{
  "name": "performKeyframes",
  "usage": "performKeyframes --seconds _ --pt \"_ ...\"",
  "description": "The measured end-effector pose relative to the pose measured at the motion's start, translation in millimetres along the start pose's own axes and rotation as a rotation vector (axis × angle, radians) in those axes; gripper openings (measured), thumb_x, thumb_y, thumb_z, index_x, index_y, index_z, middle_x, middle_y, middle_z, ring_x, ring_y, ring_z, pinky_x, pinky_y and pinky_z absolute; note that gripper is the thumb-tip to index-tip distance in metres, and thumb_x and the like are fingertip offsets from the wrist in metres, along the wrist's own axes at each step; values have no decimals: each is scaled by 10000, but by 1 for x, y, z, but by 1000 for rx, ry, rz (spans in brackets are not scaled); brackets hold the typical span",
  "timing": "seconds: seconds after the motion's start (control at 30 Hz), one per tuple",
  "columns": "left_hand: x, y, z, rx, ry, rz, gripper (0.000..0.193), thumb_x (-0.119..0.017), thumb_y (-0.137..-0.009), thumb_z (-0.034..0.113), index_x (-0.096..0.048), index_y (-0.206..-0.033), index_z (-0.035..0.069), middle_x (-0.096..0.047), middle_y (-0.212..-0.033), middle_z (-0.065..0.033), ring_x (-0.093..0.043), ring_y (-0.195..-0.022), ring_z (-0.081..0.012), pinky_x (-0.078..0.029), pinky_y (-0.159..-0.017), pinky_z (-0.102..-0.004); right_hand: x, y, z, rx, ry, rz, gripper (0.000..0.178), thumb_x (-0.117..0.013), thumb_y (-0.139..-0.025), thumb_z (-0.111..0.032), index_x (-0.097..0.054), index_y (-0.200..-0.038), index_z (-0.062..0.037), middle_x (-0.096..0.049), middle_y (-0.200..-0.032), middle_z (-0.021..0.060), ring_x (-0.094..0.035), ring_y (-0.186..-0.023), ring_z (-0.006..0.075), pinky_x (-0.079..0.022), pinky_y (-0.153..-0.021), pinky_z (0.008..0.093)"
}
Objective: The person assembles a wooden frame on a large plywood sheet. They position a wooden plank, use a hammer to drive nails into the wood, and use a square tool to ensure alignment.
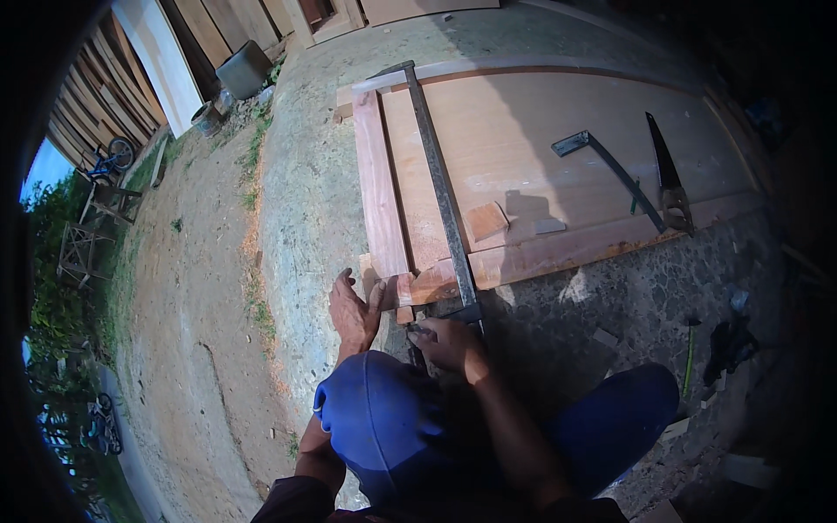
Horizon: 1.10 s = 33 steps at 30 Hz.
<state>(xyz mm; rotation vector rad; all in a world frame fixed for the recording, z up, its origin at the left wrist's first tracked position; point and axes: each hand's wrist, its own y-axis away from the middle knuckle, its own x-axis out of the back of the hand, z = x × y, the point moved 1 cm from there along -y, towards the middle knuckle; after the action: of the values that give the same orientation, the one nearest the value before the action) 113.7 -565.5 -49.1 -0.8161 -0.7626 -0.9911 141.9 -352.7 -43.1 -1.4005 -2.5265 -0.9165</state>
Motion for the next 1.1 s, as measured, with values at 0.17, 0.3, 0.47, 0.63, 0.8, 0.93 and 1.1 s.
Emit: performKeyframes --seconds 0.17,0.3,0.47,0.63,0.8,0.93,1.1 --pt "-68 -41 -10 80 330 -424 906 -807 -807 421 -392 -1441 -76 -473 -1403 -322 -473 -1279 -485 -397 -1096 -494 100 -40 3 127 -253 497 390 -685 -931 -309 -687 -1192 -20 -725 -959 125 -696 -852 211 -537 -739 332" --pt "-92 -41 -66 25 541 -244 787 -799 -815 265 -416 -1404 -90 -461 -1378 -322 -466 -1291 -470 -386 -1101 -486 189 -86 25 76 -240 680 350 -661 -952 -282 -674 -1187 -22 -694 -910 72 -652 -753 151 -513 -611 290" --pt "-101 -40 -24 76 721 -345 688 -768 -830 163 -445 -1394 -63 -436 -1365 -328 -479 -1273 -431 -377 -1104 -446 318 -75 117 -269 140 810 332 -627 -914 -321 -719 -1121 -77 -716 -1137 171 -684 -1073 342 -535 -926 416" --pt "-99 -36 -37 161 1033 -441 679 -704 -914 99 -330 -1467 -30 -451 -1365 -227 -499 -1206 -294 -443 -1027 -405 393 -12 149 -397 593 683 355 -586 -930 -285 -677 -1236 -129 -669 -1267 150 -639 -1175 338 -503 -1011 437" --pt "-85 -38 -63 288 830 -405 785 -675 -937 88 -179 -1534 -33 -421 -1448 -234 -506 -1247 -310 -441 -1068 -398 419 78 207 -210 462 772 342 -572 -944 -238 -674 -1241 -103 -694 -1191 180 -648 -1138 368 -513 -966 443" --pt "-76 -40 -45 249 737 -497 738 -672 -941 145 -260 -1540 18 -493 -1406 -201 -491 -1272 -270 -368 -1091 -397 378 200 417 -667 540 1087 484 -560 -952 -243 -523 -1402 -70 -628 -1280 271 -618 -1154 452 -505 -971 518" --pt "-92 -53 -28 186 879 -619 621 -624 -967 186 -351 -1513 72 -595 -1287 -110 -501 -1232 -219 -203 -1103 -395 397 392 631 -949 1336 643 499 -555 -966 -334 -533 -1388 -70 -608 -1289 258 -635 -1109 441 -519 -933 524"
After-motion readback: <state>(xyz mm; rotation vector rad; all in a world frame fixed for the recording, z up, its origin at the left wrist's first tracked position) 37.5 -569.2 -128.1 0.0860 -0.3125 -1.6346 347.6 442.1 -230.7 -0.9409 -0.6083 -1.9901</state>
